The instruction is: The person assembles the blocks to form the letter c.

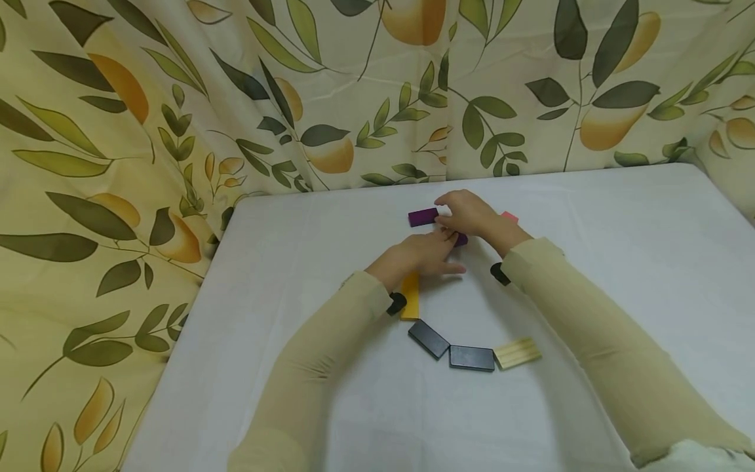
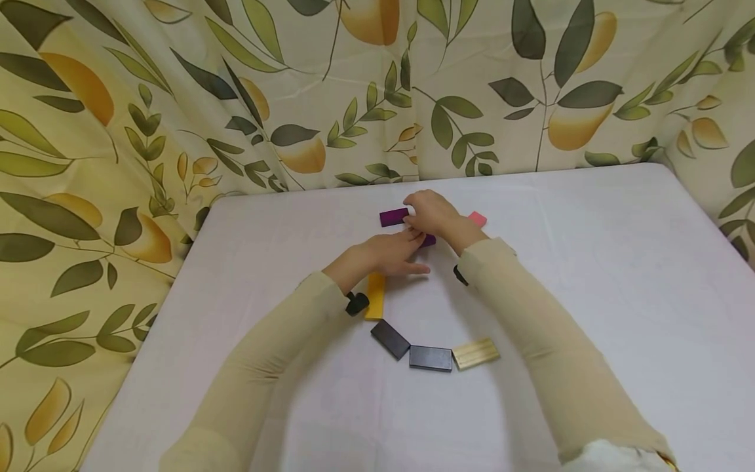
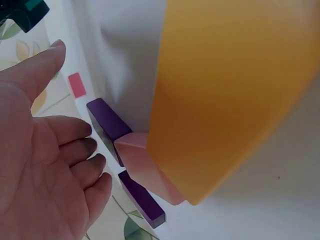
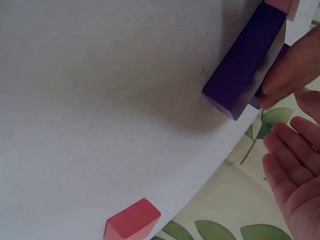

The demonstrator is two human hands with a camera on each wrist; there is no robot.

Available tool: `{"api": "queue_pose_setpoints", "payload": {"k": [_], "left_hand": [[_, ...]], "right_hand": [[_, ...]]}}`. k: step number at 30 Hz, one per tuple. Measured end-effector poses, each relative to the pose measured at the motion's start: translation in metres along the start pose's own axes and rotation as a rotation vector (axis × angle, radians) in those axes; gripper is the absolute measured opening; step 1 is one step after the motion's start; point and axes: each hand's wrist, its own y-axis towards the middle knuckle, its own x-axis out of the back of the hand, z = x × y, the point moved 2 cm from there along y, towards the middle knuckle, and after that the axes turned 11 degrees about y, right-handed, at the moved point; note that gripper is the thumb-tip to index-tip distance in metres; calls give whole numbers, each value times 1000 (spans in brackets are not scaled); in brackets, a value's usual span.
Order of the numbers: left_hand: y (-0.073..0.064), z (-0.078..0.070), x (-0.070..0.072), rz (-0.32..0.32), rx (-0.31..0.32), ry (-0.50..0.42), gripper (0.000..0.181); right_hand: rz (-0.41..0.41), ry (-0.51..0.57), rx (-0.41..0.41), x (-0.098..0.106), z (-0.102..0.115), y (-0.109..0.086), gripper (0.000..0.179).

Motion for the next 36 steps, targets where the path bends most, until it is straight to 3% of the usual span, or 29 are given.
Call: {"api": "queue_pose_setpoints", "payload": {"k": [18, 25, 31, 36], "left_hand": [[2, 1, -3, 11, -14, 56, 76], [2, 1, -3, -7, -15, 58, 75], [3, 3, -4, -24, -17, 56, 79], [4, 2, -4, -9, -10, 59, 78]], "right_hand": [[45, -5, 93, -15, 5, 25, 33], [93, -34, 78, -20, 9, 32, 32], [127, -101, 116, -26, 10, 38, 22], [114, -126, 89, -22, 4, 36, 22]]}}
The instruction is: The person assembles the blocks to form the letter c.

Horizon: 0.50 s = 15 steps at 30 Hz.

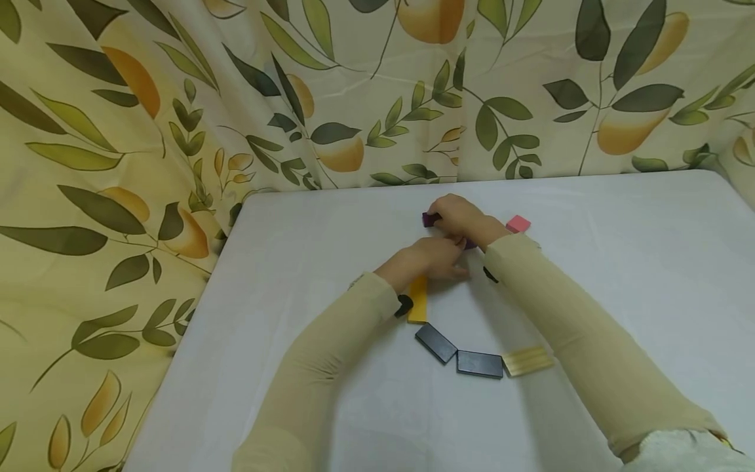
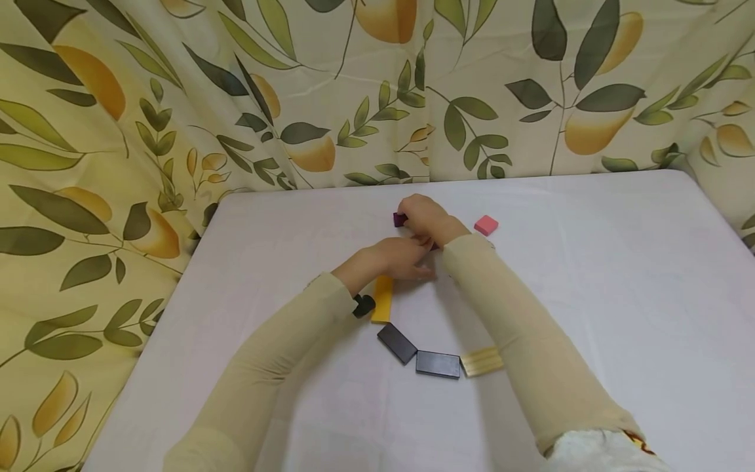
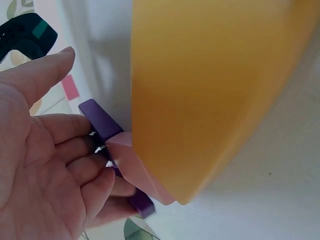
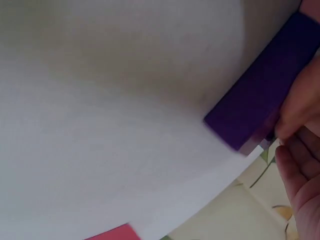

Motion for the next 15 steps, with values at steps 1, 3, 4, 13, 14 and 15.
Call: {"api": "queue_pose_setpoints", "payload": {"k": [1, 3, 4, 13, 14, 15], "left_hand": [[0, 0, 0, 5, 1, 3, 78], [0, -1, 1, 15, 6, 7, 77], [-1, -1, 2, 17, 8, 10, 77], [-3, -3, 5, 33, -1, 22, 76], [-3, -3, 5, 37, 0, 21, 76], [-3, -4, 5, 40, 2, 21, 76]], "right_hand": [[-4, 1, -9, 1, -2, -2, 22], [-17, 5, -13, 4, -4, -5, 20], [-23, 9, -18, 5, -5, -6, 20], [-27, 23, -95, 9, -16, -16, 23], [-29, 23, -101, 10, -18, -17, 23], [-30, 23, -105, 10, -20, -18, 23]]}}
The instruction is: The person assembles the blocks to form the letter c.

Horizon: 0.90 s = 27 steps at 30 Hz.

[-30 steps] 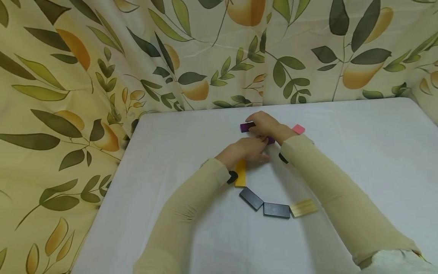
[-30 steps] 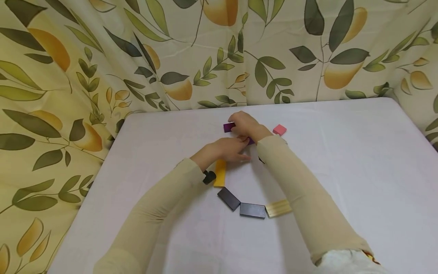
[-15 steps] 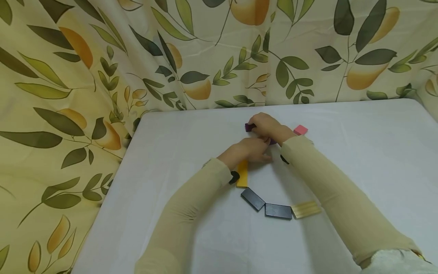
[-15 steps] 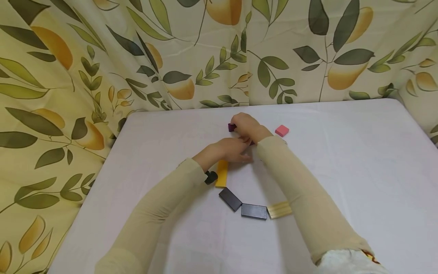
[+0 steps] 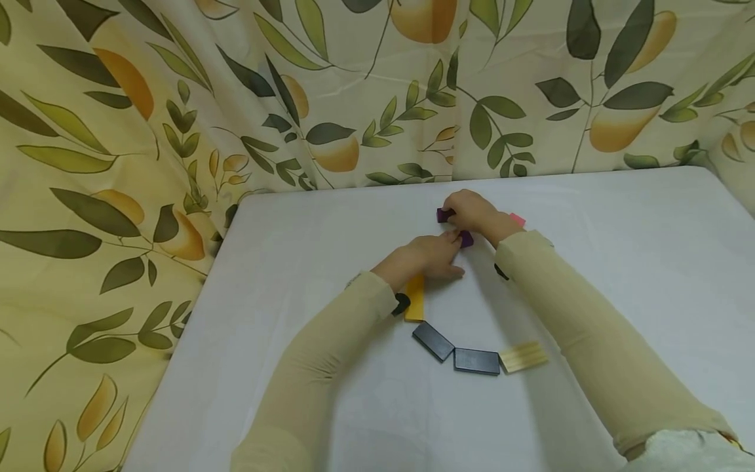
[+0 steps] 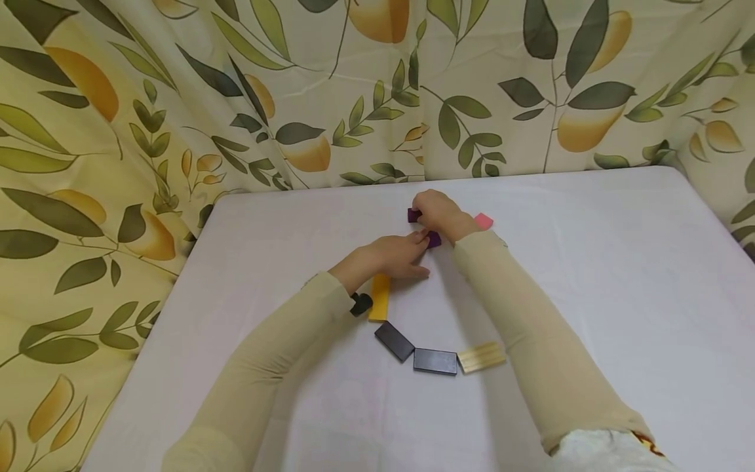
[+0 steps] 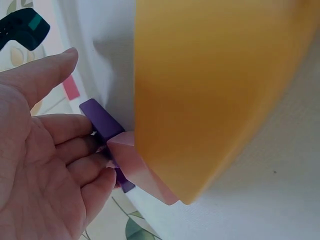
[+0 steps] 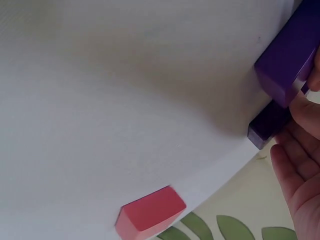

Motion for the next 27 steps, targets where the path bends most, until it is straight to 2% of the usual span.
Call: {"api": "queue_pose_setpoints", "payload": {"k": [6, 14, 27], "left_hand": [[0, -2, 1, 6, 3, 13, 75], [0, -3, 1, 6, 16, 11, 75], [0, -3, 1, -4, 7, -21, 74]], "right_hand": [[8, 2, 7, 5, -7, -7, 21], [6, -12, 7, 9, -13, -16, 10], [-7, -26, 49, 14, -21, -33, 19]]}}
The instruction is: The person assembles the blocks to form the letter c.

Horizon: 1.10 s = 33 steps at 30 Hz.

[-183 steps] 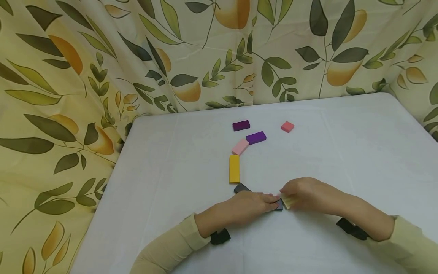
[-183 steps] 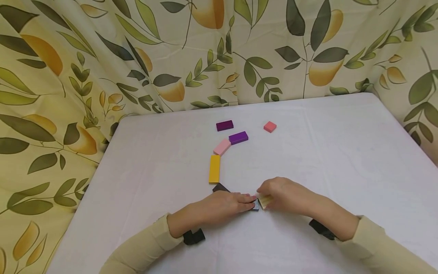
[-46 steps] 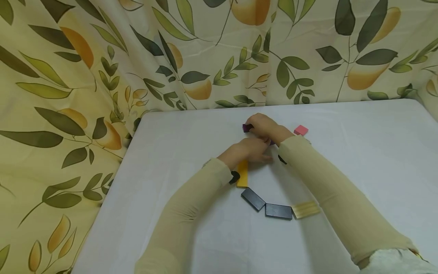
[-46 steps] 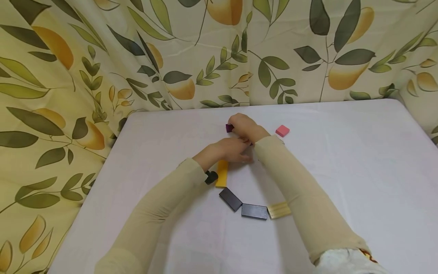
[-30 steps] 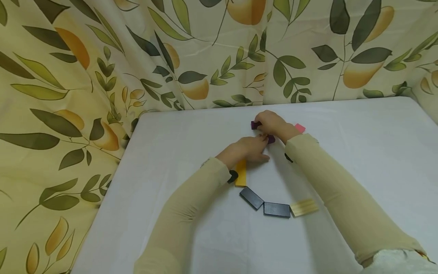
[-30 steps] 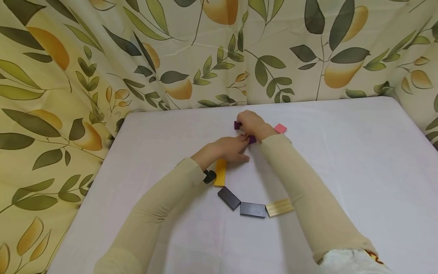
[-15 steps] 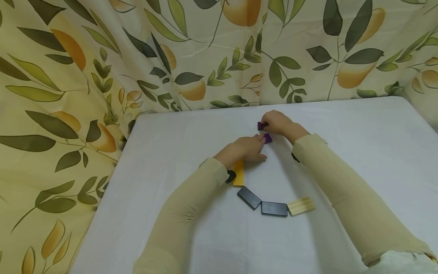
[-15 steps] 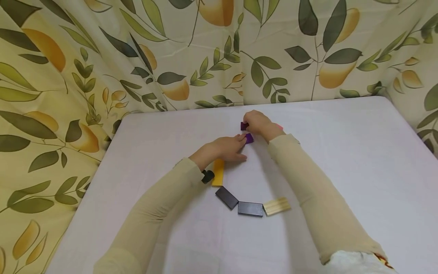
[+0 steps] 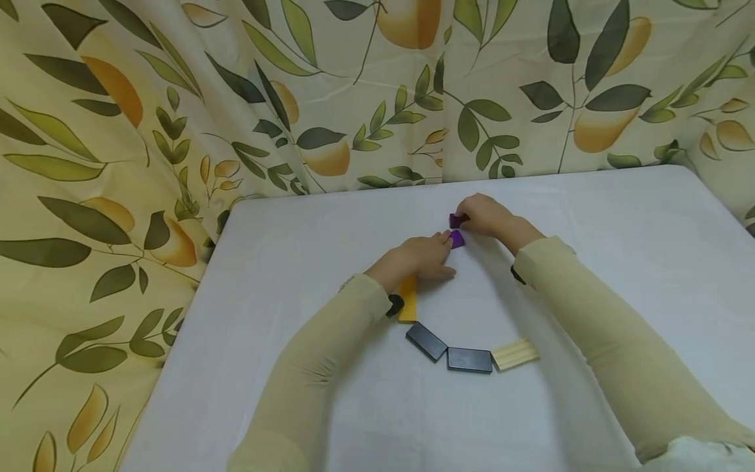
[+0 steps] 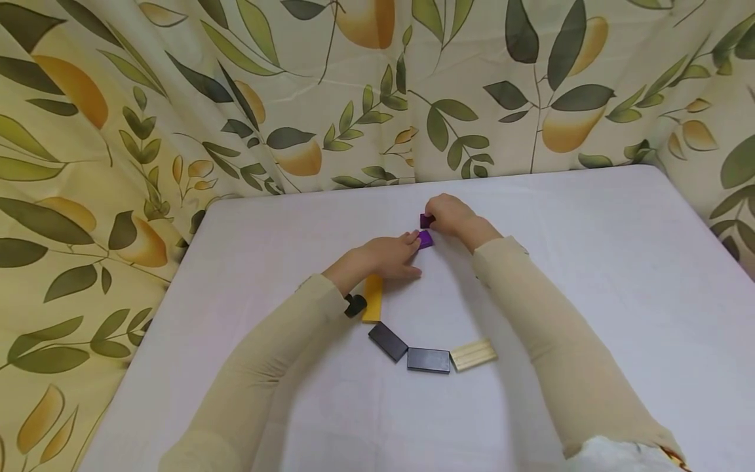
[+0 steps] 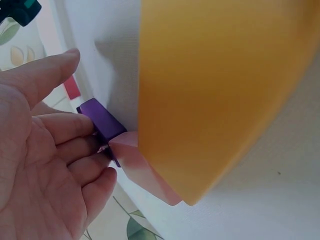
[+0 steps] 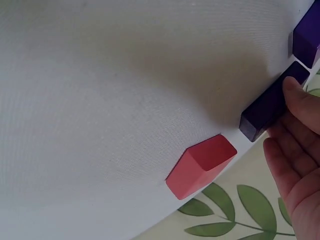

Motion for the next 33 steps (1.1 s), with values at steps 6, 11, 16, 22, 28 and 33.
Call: {"api": "queue_pose_setpoints", "payload": {"k": [6, 11, 16, 22, 28, 33], "left_hand": [[2, 0, -1, 7, 3, 4, 73], [4, 1, -2, 10, 6, 9, 73], [5, 0, -2, 16, 3, 7, 73], [2, 1, -1, 22, 8, -4, 73], [3, 1, -1, 20, 4, -3, 73], [4, 1, -2, 19, 7, -2, 73]], "right_hand": [[1, 8, 4, 0, -1, -5, 17], [-6, 3, 1, -1, -3, -9, 15], [-8, 12, -7, -1, -2, -12, 17], [-30, 23, 14, 1, -2, -18, 16], [-41, 15, 17, 0, -3, -22, 18], [-45, 9, 39, -2, -7, -26, 17]]}}
